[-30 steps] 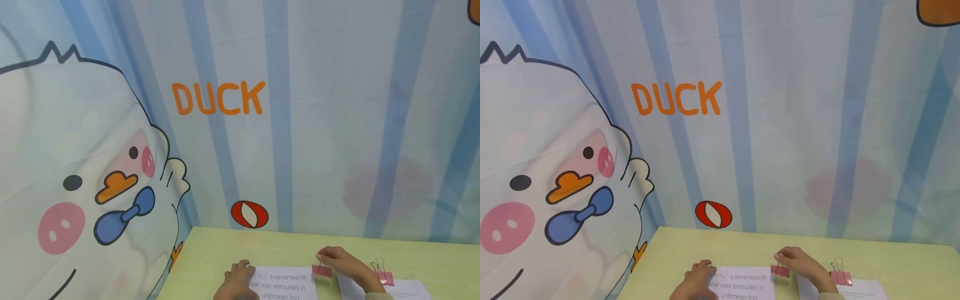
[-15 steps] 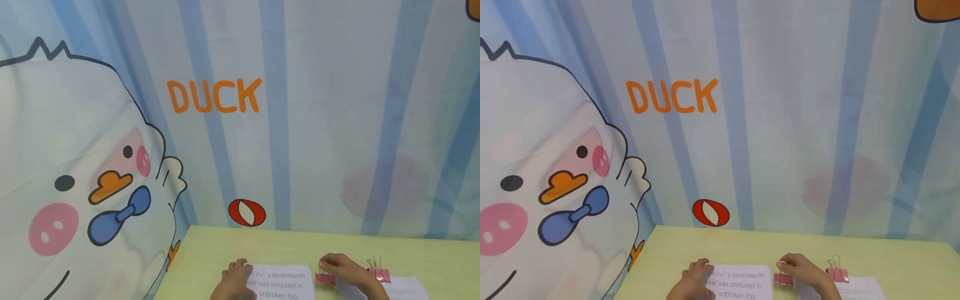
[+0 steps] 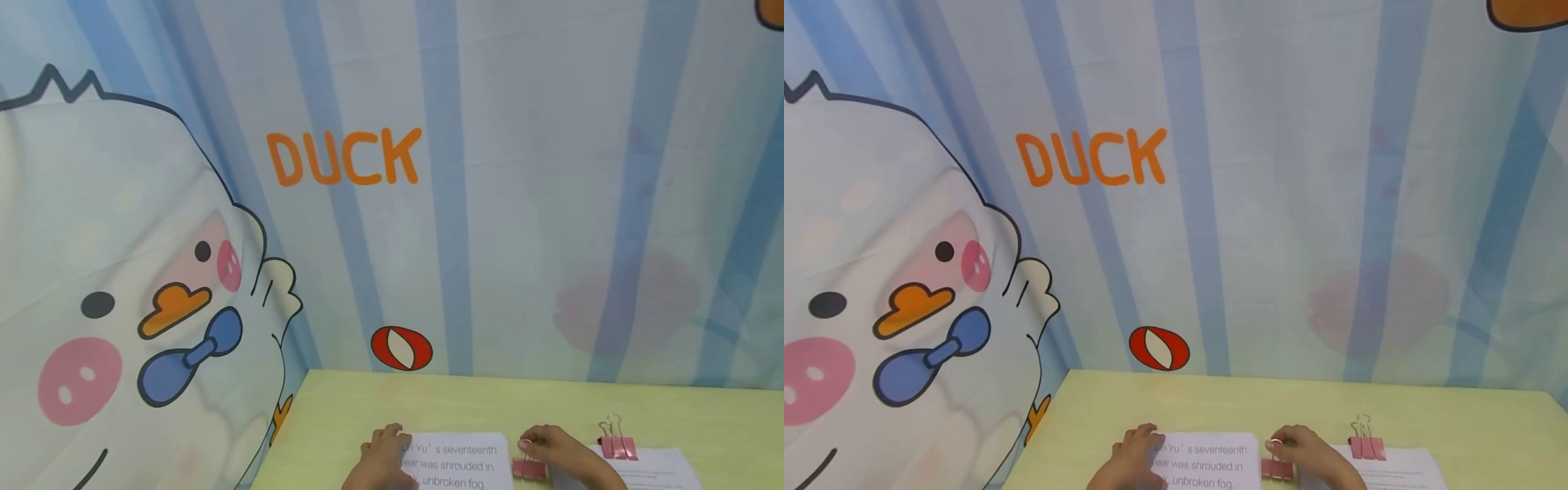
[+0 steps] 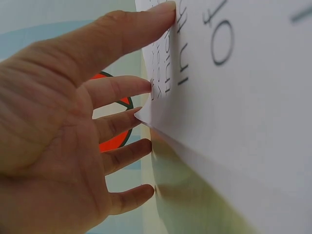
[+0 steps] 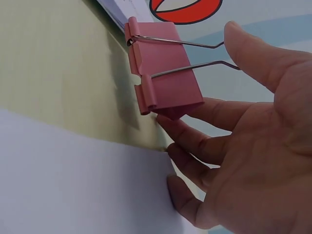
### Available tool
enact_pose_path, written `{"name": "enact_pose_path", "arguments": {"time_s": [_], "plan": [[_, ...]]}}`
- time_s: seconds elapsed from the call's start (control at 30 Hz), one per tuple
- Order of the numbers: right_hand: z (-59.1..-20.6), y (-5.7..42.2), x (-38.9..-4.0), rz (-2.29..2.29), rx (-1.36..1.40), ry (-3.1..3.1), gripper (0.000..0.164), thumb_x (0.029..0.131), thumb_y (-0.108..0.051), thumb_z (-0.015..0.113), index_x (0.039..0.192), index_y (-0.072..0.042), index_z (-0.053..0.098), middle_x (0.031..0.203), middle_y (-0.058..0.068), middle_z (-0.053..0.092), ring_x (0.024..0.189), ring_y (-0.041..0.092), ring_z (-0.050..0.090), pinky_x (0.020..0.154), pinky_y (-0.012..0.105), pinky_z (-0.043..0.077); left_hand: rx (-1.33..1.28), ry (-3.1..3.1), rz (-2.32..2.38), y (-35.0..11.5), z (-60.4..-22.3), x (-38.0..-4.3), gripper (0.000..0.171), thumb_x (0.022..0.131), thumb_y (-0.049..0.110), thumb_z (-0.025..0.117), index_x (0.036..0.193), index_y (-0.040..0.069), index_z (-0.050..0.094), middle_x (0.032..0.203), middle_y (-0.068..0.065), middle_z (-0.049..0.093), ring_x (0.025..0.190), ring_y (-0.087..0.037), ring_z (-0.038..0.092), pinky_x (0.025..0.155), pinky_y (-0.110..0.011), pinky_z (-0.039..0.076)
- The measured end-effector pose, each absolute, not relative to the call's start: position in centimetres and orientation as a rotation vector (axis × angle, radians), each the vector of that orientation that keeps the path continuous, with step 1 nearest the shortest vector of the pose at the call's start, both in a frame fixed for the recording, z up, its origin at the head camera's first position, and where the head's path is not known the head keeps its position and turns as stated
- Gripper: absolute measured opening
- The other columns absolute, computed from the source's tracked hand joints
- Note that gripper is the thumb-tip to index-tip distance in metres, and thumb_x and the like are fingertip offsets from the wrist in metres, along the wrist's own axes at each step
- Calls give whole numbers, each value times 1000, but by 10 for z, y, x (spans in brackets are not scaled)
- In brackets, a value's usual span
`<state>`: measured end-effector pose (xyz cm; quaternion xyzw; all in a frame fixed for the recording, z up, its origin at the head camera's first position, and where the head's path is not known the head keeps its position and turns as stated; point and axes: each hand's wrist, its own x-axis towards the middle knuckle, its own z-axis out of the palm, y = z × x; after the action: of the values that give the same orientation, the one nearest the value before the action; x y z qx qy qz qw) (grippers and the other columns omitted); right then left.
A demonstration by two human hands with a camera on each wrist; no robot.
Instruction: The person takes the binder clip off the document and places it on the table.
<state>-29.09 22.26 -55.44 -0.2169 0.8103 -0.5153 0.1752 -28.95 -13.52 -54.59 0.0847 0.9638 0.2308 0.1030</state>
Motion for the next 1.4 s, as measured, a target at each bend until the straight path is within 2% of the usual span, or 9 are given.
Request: {"name": "enact_pose_path", "arguments": {"time_s": [0.13,0.3,0.47,0.7,0.93,1.07,1.17,1.3,1.4], "plan": [[-558,225,-289,-1462,-652,2284,45,107,-24,50,117,20,58,113,17,64,106,37,60,90,56,49,251,2850,638,-135,-548,-291,73,61,18,98,125,3,68,139,-18,51,127,-44,44,103,-69,34],[-559,225,-290,-1500,-613,2278,44,106,-23,53,117,19,59,114,18,62,109,41,57,92,61,46,280,2849,638,-136,-549,-294,72,62,18,97,126,3,67,139,-18,51,128,-45,43,103,-69,34],[-564,228,-290,-1495,-612,2242,46,107,-25,50,120,19,56,118,21,58,113,41,54,93,61,45,300,2844,616,-138,-553,-294,74,62,24,98,125,2,67,138,-18,51,128,-46,43,101,-69,35],[-590,229,-295,-1450,-503,2313,47,105,-37,55,122,6,59,122,17,54,114,37,53,93,59,45,300,2821,619,-141,-559,-296,76,63,31,98,125,1,66,139,-18,51,129,-46,42,102,-69,35],[-624,236,-309,-1479,-516,2301,58,103,-48,53,122,7,60,119,19,53,109,38,54,89,63,46,324,2806,657,-145,-565,-293,80,64,42,96,126,2,66,138,-18,51,129,-47,42,101,-70,34],[-610,229,-302,-1475,-523,2353,56,104,-44,54,120,10,59,115,16,54,104,30,55,88,56,49,316,2813,643,-143,-565,-295,79,64,39,97,127,2,66,139,-17,51,129,-46,42,102,-70,34],[-589,223,-293,-1432,-516,2410,48,106,-36,53,119,10,59,114,13,54,101,21,55,85,44,51,298,2819,638,-142,-564,-298,77,63,35,97,127,2,66,139,-17,51,129,-46,42,102,-69,34],[-577,219,-287,-1441,-492,2406,45,106,-32,53,120,11,57,115,16,54,104,27,55,88,50,50,282,2824,640,-139,-562,-297,76,63,30,98,126,2,66,140,-18,51,130,-46,42,103,-69,34],[-576,218,-287,-1465,-480,2390,47,106,-32,53,120,13,56,115,18,55,105,32,56,88,54,50,281,2836,631,-136,-556,-294,67,63,23,97,117,0,68,141,-21,50,131,-48,43,102,-71,35]]}}
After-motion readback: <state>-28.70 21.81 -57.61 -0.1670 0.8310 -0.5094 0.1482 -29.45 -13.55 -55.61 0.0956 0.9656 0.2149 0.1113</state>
